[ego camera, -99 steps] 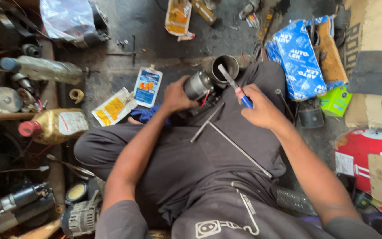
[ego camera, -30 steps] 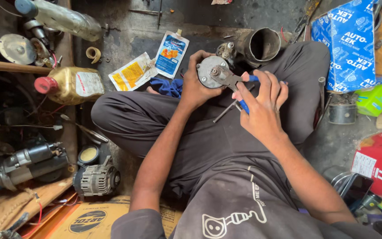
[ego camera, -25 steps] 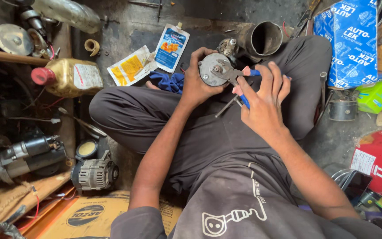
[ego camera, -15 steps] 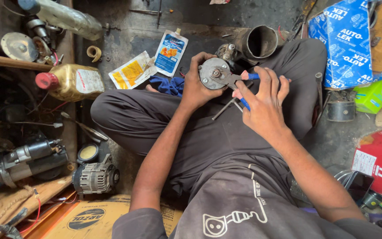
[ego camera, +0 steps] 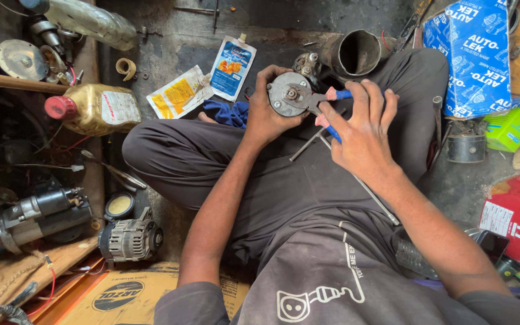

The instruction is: The person sits on the floor and uses pliers and a hammer to adjust and tap a cylindrical motor component. They rotate the motor, apply force with the pliers, and strike it with the hammer to loosen or seat parts.

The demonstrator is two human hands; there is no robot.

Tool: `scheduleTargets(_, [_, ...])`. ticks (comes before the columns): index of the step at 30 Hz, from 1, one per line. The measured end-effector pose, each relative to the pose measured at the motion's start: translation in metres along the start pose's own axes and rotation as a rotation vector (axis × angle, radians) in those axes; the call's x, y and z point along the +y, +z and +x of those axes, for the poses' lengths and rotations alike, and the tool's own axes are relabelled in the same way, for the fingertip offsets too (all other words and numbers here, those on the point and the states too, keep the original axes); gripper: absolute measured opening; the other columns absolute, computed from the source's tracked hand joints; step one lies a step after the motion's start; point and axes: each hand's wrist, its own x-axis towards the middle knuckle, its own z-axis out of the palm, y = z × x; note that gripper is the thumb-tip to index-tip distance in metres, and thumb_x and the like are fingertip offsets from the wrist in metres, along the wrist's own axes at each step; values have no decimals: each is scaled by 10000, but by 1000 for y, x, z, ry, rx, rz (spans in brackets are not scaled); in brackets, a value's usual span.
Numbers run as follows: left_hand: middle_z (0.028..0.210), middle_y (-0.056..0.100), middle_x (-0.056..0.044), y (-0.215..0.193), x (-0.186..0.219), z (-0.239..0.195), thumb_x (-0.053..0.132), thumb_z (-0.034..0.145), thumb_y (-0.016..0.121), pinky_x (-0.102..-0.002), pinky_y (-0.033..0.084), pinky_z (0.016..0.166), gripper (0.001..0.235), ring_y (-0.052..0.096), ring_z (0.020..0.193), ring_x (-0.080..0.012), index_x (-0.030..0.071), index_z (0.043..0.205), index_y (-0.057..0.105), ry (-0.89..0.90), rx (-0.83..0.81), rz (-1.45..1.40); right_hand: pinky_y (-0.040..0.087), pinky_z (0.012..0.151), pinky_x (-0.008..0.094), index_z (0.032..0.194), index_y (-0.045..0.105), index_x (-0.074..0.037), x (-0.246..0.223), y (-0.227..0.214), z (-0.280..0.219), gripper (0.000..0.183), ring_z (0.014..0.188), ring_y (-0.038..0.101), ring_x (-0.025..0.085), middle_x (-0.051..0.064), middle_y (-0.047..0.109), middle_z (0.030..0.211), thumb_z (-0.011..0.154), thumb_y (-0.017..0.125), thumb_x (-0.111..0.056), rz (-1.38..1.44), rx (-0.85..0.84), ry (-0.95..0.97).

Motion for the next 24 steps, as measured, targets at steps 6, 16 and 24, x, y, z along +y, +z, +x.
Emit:
scheduleTargets(6, [1319, 641, -106, -1, 2, 1, 161, 666, 968, -355, 549, 1066, 921, 678, 1218, -237, 94, 1377, 388, 15, 12, 14, 283, 1111, 659, 1215, 721, -154, -1, -3, 5, 440, 1318, 409, 428, 221, 460, 1327, 784, 804, -126, -53, 24, -35])
scheduleTargets(16, [1325, 658, -109, -2, 2, 5, 147, 665, 964, -362, 553, 1065, 887, 685, 1216, -236, 93, 1362, 418, 9, -4, 0, 381, 837, 492, 1251, 589, -48, 8, -6, 16, 541, 961, 498, 385, 191, 513, 1056, 865, 797, -365, -22, -46, 74])
scheduleTargets(24, [1334, 528, -215, 3, -37, -13, 317, 424, 1038, -487, 408, 1045, 1260, 496, 1258, -411, 54, 1436, 337, -136, 55, 480, 383, 748, 495, 1209, 577, -127, 24, -2, 26, 527, 918, 527, 411, 186, 526, 999, 779, 806, -330, 105, -99, 73])
